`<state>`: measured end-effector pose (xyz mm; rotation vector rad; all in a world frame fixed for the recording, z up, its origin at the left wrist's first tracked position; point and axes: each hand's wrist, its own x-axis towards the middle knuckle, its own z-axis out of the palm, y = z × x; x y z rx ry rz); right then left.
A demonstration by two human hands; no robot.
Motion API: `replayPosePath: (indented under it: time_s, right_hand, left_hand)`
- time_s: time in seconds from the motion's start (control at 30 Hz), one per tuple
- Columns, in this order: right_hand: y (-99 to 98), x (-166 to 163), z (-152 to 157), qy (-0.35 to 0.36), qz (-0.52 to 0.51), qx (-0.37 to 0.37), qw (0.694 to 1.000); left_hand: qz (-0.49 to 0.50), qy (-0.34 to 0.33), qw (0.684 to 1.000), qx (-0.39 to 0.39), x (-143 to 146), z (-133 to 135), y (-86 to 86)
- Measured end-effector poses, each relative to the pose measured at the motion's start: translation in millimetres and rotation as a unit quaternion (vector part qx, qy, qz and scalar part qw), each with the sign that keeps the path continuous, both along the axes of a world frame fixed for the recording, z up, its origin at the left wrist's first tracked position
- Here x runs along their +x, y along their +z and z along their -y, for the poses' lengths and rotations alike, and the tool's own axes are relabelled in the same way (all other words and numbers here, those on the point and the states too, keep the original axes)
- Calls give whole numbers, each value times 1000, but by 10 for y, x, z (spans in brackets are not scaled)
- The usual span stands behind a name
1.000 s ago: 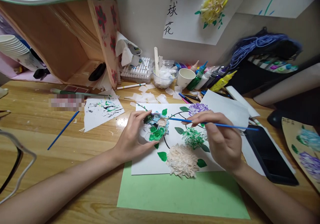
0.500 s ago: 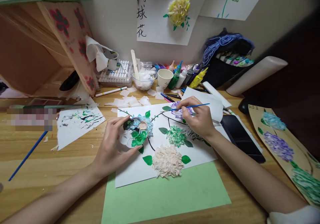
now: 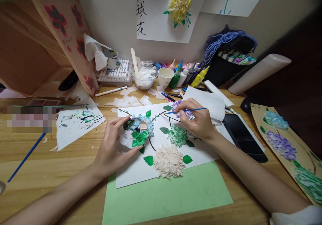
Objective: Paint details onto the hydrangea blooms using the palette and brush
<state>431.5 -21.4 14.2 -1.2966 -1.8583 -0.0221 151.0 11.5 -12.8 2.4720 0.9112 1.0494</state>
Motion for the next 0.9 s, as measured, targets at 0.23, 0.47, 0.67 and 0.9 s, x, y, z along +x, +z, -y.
replayPosePath:
  time_s: [0.23,0.47,0.67,0.9]
  right_hand:
    - [-16,7,-7,-1,-3,-1,1000]
    - [-13,-8,7,6,-4,-6,1000]
    - [-14,-13,6,-5,-8,-6,1000]
    - [-13,-9,16,5,-8,-16,1000]
  left_hand:
    - [-6,6,1000,4,19,-4,5]
    - [-3,7,1000,8,8,-4,1]
    - [-1,5,1000,10,16,-11,-7]
    - [3,5,1000,12,18,-10,-5]
